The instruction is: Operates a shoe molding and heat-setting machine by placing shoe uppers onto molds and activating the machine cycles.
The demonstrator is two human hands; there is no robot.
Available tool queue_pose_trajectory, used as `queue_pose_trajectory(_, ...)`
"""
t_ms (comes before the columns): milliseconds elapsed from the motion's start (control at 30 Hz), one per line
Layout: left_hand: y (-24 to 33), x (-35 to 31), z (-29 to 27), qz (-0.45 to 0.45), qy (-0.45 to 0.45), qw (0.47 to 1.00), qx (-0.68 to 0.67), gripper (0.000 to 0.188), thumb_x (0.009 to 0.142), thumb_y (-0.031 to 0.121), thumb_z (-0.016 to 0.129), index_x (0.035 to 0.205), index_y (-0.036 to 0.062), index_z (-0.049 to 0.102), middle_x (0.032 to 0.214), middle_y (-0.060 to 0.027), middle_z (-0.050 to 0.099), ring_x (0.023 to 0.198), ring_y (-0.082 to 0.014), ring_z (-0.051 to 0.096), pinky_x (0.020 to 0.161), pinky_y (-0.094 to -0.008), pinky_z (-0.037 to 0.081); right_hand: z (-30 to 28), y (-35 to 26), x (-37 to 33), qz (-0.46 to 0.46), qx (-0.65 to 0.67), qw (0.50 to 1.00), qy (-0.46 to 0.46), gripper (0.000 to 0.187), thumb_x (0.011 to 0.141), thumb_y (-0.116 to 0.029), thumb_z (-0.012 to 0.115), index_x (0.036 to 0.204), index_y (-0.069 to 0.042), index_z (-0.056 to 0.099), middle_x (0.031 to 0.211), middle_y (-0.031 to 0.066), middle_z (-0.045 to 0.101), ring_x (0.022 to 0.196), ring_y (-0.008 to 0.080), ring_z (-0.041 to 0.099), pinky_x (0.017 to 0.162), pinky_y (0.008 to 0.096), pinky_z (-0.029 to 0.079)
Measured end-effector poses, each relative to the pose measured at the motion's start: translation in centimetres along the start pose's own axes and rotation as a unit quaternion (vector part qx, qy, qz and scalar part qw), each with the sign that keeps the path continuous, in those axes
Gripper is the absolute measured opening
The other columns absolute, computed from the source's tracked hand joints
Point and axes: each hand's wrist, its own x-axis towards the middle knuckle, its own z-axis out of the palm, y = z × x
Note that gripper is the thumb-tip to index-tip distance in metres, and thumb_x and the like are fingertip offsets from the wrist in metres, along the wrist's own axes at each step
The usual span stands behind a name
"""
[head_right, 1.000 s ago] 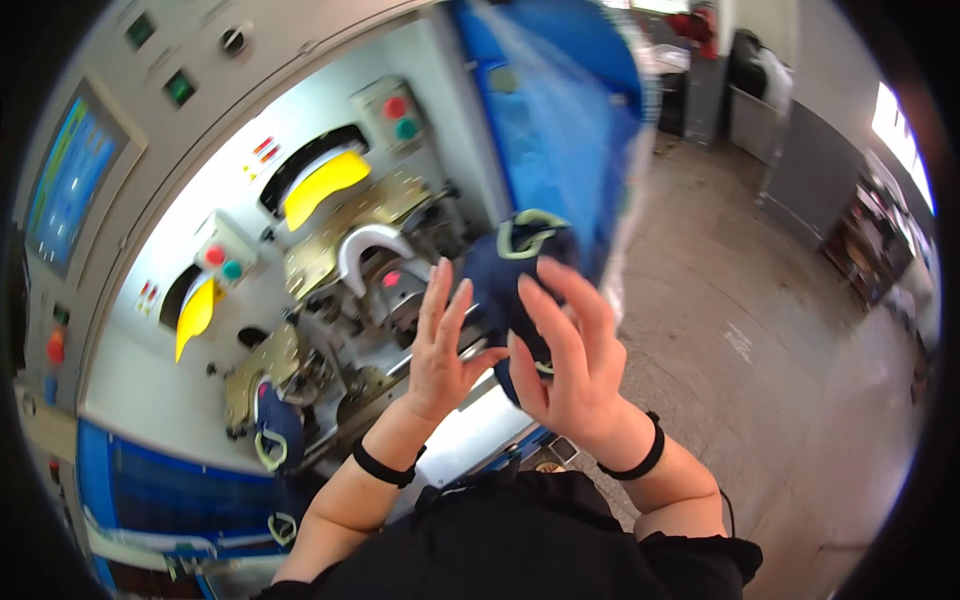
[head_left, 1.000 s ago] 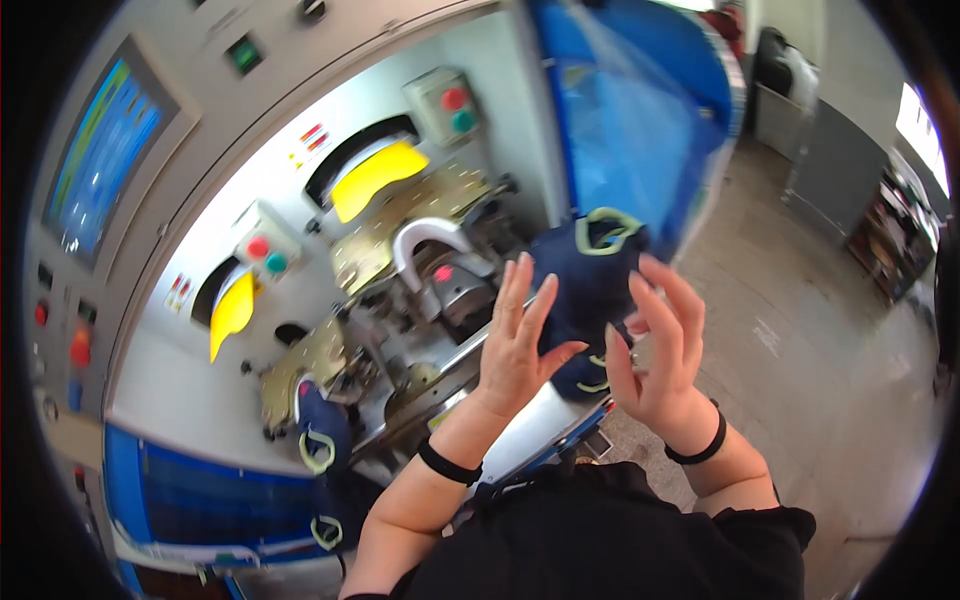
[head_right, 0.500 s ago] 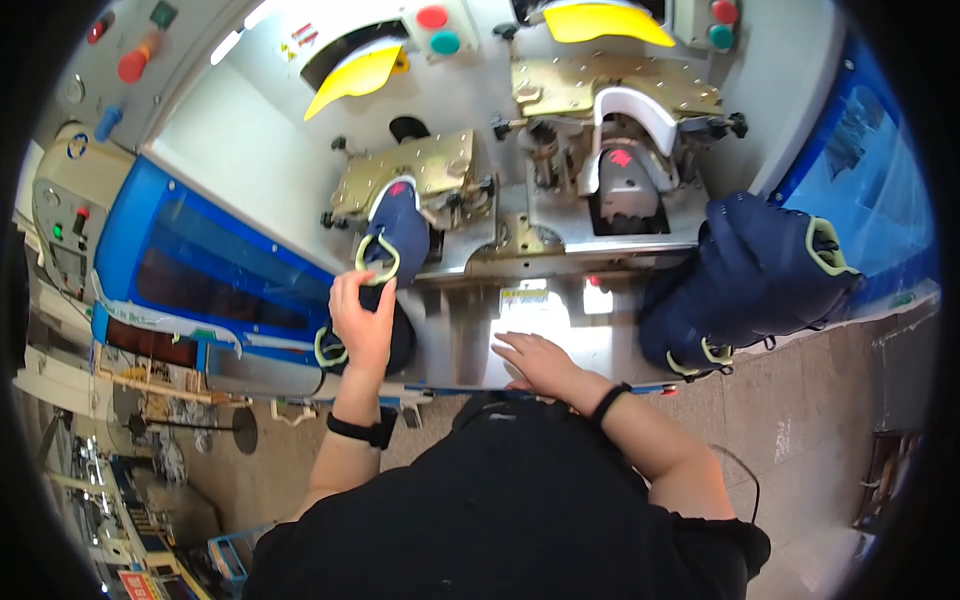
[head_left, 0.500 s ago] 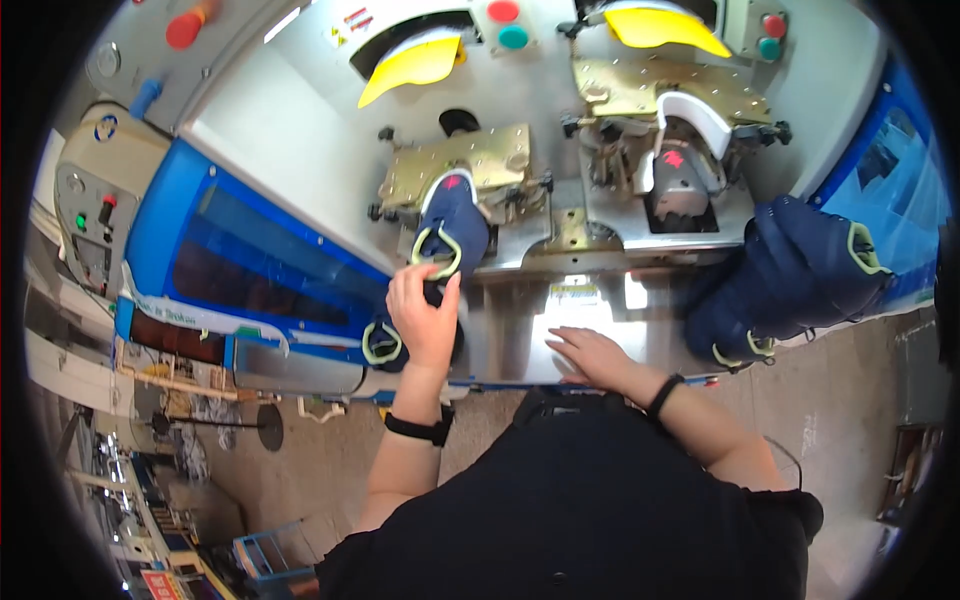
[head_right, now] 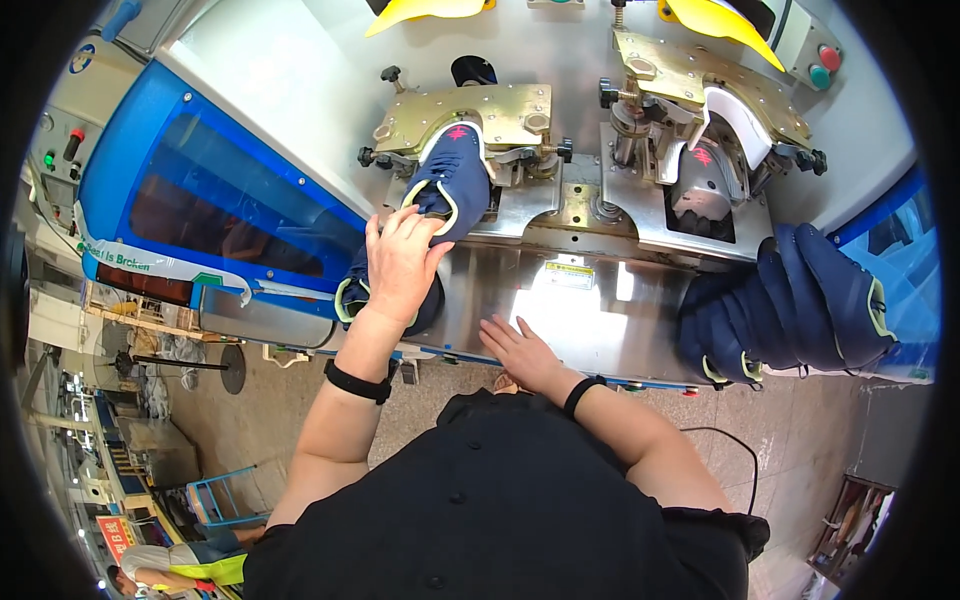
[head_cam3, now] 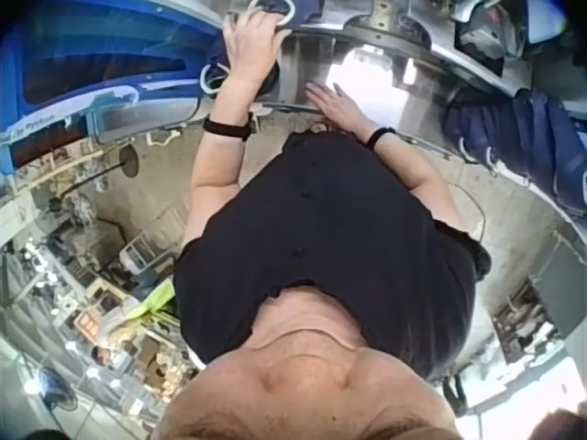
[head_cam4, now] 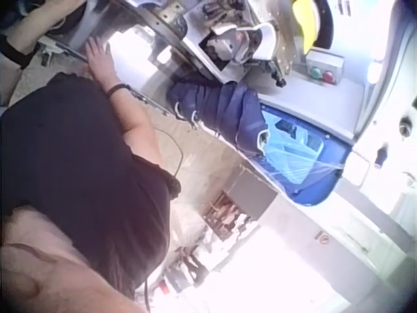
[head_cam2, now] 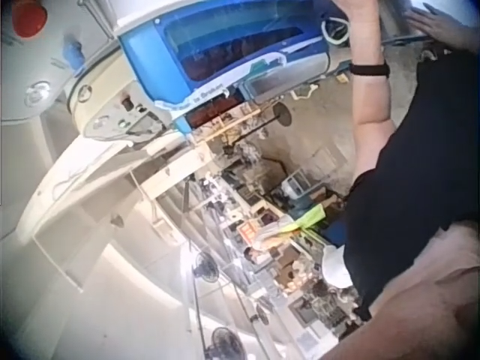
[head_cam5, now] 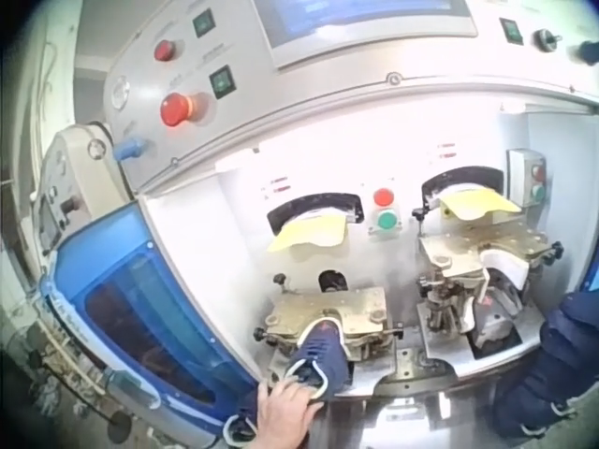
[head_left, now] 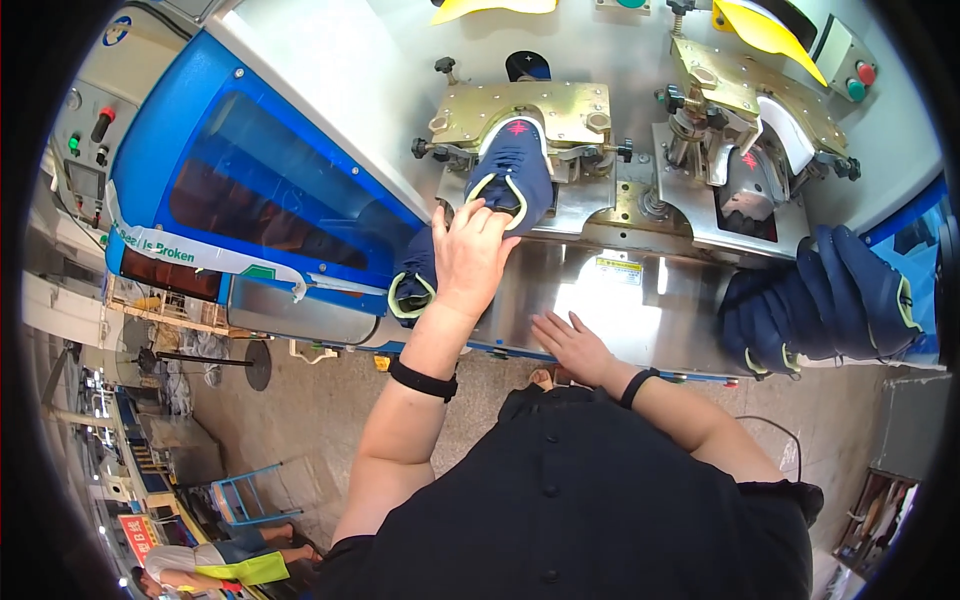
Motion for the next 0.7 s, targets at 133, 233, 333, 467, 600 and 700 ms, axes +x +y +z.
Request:
queue_pose_trajectory(133,0.2,0.6,-0.9,0.010,0.003,1.000,0.001,0.030,0.073,0.018,0.079,0.099,0.0118,0.066,0.097,-0.0036,0.066,0.111,-0.0245,0.058,0.101,-0.0532,0.037,-0.5,-0.2,0.2,0.009,-0.014,1.000,-0.011,0.081,0.075,-0.023,0.074,0.145,-0.006,0.039,0.156,0.0104,0.034,0.145,0.0271,0.030,0.114,0.0487,0.031)
queue_pose_trajectory(233,0.9,0.6,-2.7,0.004,-0.009,1.000,-0.010,0.029,0.072,0.019,0.080,0.097,0.0116,0.066,0.096,-0.0025,0.066,0.105,-0.0238,0.058,0.094,-0.0467,0.040,-1.0,0.0,0.1,0.013,0.027,0.999,-0.023,0.079,0.077,-0.026,0.074,0.145,-0.006,0.039,0.156,0.0096,0.035,0.145,0.0269,0.031,0.115,0.0479,0.031)
queue_pose_trajectory(333,0.9,-1.5,-6.9,-0.002,-0.020,1.000,-0.022,0.028,0.074,0.021,0.078,0.096,0.0094,0.066,0.093,-0.0054,0.066,0.097,-0.0276,0.058,0.083,-0.0426,0.042,-1.2,0.2,0.0,0.011,0.048,0.998,-0.042,0.081,0.079,-0.036,0.073,0.146,-0.007,0.039,0.156,0.0082,0.034,0.145,0.0275,0.031,0.117,0.0479,0.028)
queue_pose_trajectory(467,-0.9,-6.1,-13.7,-0.058,-0.043,0.997,0.007,0.030,0.071,0.018,0.080,0.094,0.0075,0.065,0.090,-0.0068,0.066,0.089,-0.0288,0.060,0.079,-0.0417,0.042,-0.6,0.6,0.3,0.039,0.149,0.988,-0.010,0.077,0.082,-0.046,0.070,0.143,-0.008,0.043,0.155,0.0088,0.037,0.145,0.0280,0.031,0.119,0.0489,0.023)
queue_pose_trajectory(600,-3.5,-9.0,-14.3,-0.100,-0.113,0.988,0.006,0.031,0.071,0.015,0.079,0.097,0.0067,0.066,0.095,-0.0082,0.068,0.094,-0.0291,0.062,0.084,-0.0424,0.043,0.3,0.9,3.0,0.114,0.300,0.945,0.062,0.061,0.089,-0.040,0.064,0.137,-0.006,0.051,0.138,0.0143,0.054,0.129,0.0315,0.049,0.109,0.0488,0.037)
queue_pose_trajectory(700,-4.8,-10.0,-10.9,-0.120,-0.137,0.983,-0.011,0.035,0.070,0.015,0.081,0.101,0.0063,0.067,0.101,-0.0099,0.070,0.098,-0.0301,0.064,0.086,-0.0422,0.044,1.1,1.2,7.6,0.190,0.440,0.876,0.060,0.057,0.094,-0.041,0.059,0.135,-0.002,0.052,0.121,0.0155,0.062,0.103,0.0308,0.065,0.084,0.0412,0.054)
